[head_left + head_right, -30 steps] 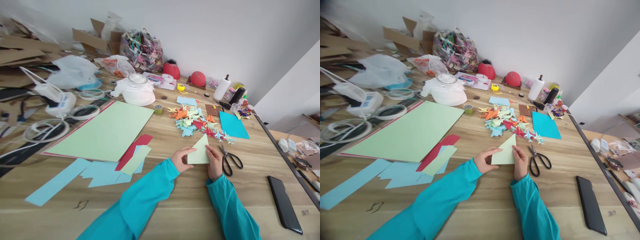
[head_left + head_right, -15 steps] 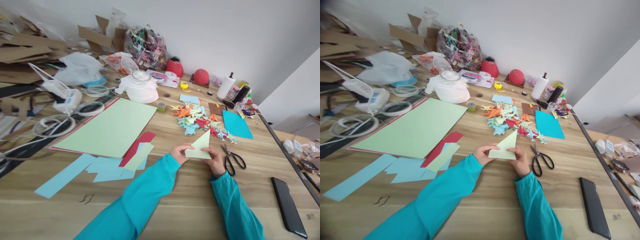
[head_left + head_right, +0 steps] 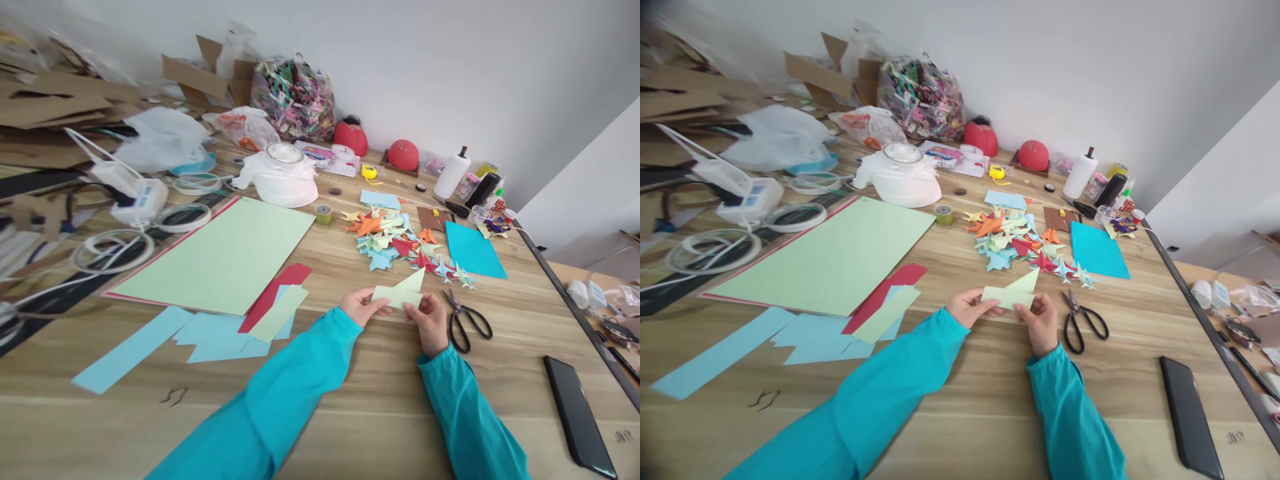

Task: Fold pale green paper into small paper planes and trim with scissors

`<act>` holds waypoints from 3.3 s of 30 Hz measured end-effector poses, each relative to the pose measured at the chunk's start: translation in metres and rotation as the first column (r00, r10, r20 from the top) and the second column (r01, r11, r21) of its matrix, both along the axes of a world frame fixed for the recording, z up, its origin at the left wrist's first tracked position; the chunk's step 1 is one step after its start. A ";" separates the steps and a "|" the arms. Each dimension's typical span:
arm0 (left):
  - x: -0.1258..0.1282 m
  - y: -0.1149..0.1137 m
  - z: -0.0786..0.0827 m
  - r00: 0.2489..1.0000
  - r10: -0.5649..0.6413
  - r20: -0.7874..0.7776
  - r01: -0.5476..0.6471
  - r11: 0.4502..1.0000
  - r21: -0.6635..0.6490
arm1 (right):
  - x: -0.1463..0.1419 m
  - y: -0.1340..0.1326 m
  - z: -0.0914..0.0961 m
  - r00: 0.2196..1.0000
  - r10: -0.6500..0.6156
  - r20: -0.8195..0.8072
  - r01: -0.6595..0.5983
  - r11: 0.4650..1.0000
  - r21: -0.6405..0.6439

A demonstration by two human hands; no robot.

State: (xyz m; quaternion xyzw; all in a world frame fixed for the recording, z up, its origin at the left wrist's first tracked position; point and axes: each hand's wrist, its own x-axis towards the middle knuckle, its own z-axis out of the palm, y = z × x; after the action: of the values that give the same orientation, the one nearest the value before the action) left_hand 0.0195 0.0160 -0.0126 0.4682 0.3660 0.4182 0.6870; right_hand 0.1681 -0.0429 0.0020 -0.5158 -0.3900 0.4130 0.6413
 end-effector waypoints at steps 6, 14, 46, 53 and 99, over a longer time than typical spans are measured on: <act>-0.001 -0.001 0.003 0.999 -0.039 0.025 0.040 0.998 -0.043 | 0.001 0.002 -0.005 0.999 -0.043 -0.008 0.043 0.999 -0.023; 0.002 -0.006 0.004 0.998 -0.062 0.006 0.062 0.997 -0.050 | -0.002 0.000 -0.005 1.000 -0.001 -0.029 0.000 1.000 -0.024; 0.003 -0.004 0.011 0.996 -0.085 -0.016 0.080 0.980 -0.182 | -0.004 -0.002 -0.001 0.980 0.075 0.183 -0.053 0.991 -0.121; 0.000 -0.004 0.018 0.993 -0.112 0.046 0.119 0.971 -0.208 | -0.002 0.000 -0.005 0.994 0.032 0.109 -0.019 0.993 -0.118; 0.000 -0.007 0.013 1.000 -0.017 -0.009 0.016 0.996 -0.085 | -0.004 -0.002 -0.002 0.976 0.151 0.157 -0.133 0.984 -0.120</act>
State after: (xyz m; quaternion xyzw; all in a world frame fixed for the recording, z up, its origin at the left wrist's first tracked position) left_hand 0.0190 0.0085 0.0005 0.4438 0.3828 0.3942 0.7079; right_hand 0.1645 -0.0453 0.0001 -0.5534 -0.4547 0.4342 0.5463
